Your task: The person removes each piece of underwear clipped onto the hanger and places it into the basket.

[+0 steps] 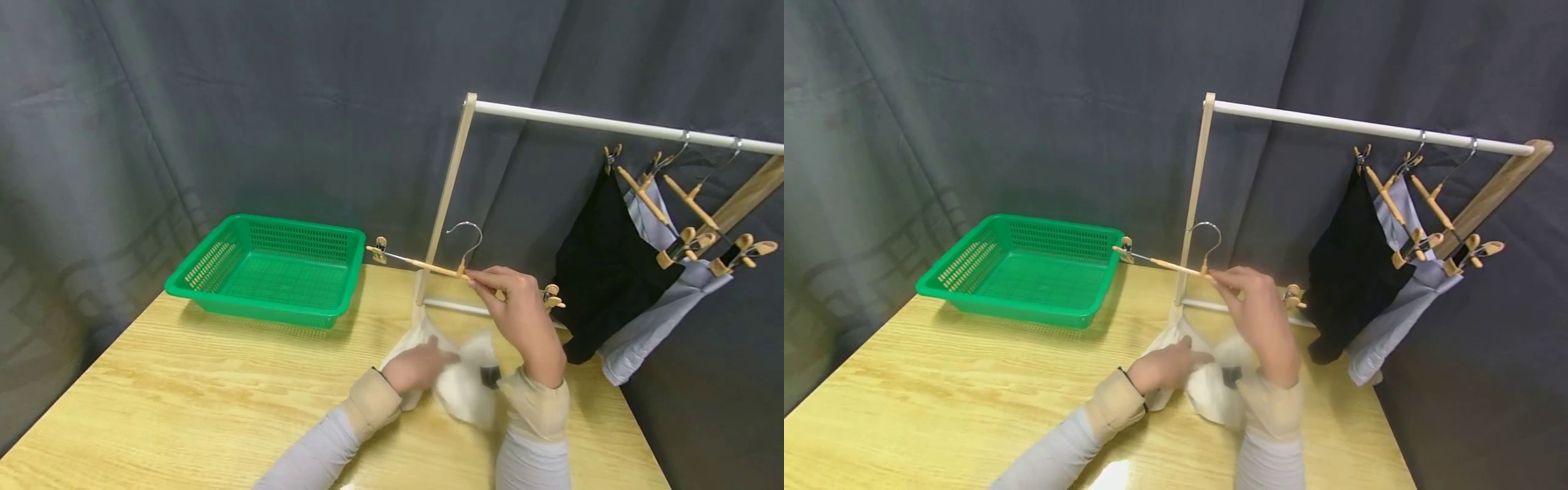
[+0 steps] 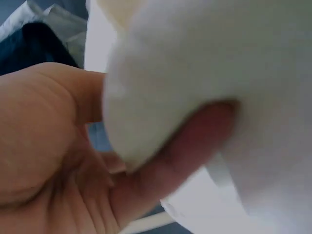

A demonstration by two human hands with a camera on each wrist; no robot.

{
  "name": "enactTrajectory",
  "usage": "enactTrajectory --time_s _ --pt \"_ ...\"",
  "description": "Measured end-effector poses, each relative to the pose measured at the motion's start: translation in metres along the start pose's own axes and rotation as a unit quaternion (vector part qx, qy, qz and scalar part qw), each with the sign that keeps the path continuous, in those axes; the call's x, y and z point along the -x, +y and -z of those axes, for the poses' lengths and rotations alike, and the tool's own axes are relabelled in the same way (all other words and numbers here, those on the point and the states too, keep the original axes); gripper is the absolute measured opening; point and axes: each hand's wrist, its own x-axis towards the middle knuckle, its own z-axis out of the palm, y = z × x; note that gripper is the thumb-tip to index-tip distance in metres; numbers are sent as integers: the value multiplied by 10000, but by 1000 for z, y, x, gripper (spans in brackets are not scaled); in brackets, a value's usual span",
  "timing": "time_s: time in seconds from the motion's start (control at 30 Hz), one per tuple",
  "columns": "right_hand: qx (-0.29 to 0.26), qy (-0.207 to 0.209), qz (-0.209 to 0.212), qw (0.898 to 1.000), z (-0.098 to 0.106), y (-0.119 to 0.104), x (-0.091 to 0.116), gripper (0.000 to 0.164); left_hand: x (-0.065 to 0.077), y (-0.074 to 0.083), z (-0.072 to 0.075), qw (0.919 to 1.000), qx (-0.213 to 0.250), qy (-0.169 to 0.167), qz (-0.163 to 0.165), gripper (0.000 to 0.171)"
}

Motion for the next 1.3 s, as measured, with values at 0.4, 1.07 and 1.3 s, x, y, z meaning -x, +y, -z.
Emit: enactTrajectory --time_s 0.4,1.07,1.3 --pt "45 -35 -96 9999 -3 2 1 21 1 -19 19 9973 -646 129 -324 37" --pt "314 -62 -247 9992 5 -3 4 21 11 -33 47 9895 -46 961 -1081 63" --pt "418 -72 -308 9986 8 -5 7 21 14 -38 48 9852 266 1065 -1314 40"
